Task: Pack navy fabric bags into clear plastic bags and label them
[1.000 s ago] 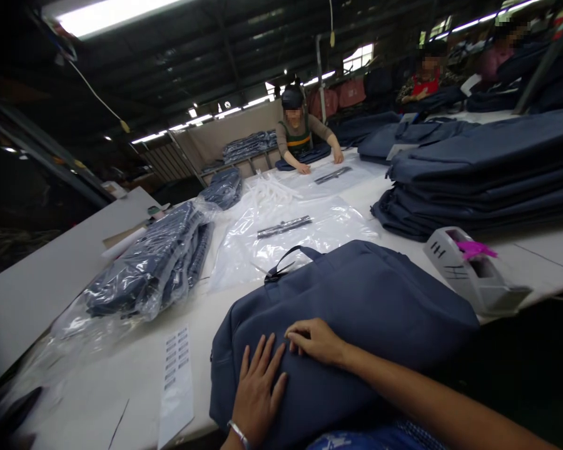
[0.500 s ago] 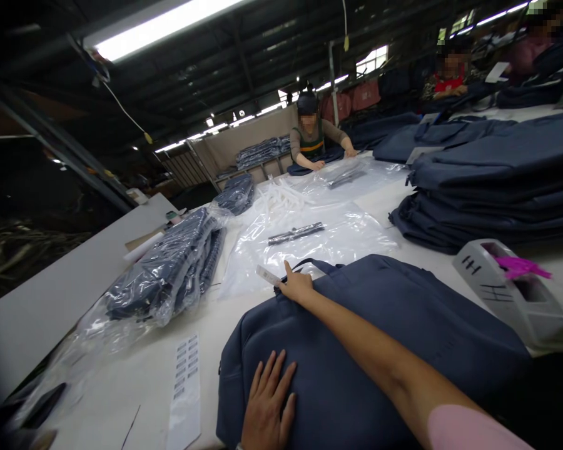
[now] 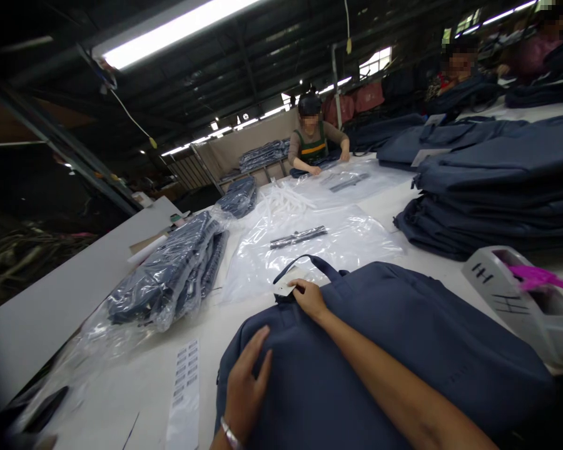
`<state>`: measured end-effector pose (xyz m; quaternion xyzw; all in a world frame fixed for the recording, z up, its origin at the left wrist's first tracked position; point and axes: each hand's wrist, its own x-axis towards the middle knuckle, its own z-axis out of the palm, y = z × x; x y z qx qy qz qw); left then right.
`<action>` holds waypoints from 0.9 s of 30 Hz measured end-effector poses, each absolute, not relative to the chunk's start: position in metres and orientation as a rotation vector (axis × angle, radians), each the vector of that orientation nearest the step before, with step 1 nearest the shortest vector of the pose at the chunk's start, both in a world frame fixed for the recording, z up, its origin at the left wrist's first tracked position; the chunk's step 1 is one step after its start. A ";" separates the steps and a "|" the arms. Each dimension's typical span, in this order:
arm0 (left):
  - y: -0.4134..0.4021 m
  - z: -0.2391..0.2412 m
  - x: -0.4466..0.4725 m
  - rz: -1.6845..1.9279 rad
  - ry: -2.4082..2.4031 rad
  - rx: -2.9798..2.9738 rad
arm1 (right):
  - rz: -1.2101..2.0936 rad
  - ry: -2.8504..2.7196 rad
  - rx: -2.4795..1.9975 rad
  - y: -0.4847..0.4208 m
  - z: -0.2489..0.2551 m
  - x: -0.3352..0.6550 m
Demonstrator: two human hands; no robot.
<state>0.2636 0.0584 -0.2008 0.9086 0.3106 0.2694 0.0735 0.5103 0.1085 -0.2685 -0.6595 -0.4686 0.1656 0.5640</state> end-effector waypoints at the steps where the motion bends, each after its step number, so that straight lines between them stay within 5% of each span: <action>1: 0.072 -0.189 0.273 0.866 0.970 2.732 | 0.350 -1.103 -1.525 0.103 -0.271 0.508; 6: 0.149 -0.152 0.321 0.647 0.879 3.194 | 0.207 -1.234 -1.398 0.087 -0.275 0.501; 15: 0.190 -0.109 0.390 -0.113 -0.260 3.469 | 0.107 -1.536 -1.276 0.088 -0.279 0.502; 21: 0.193 -0.114 0.390 0.129 -0.265 3.510 | 0.231 -1.491 -1.007 0.086 -0.263 0.510; 27: 0.179 -0.145 0.353 0.833 0.087 3.412 | 0.691 -0.781 -0.998 0.099 -0.268 0.512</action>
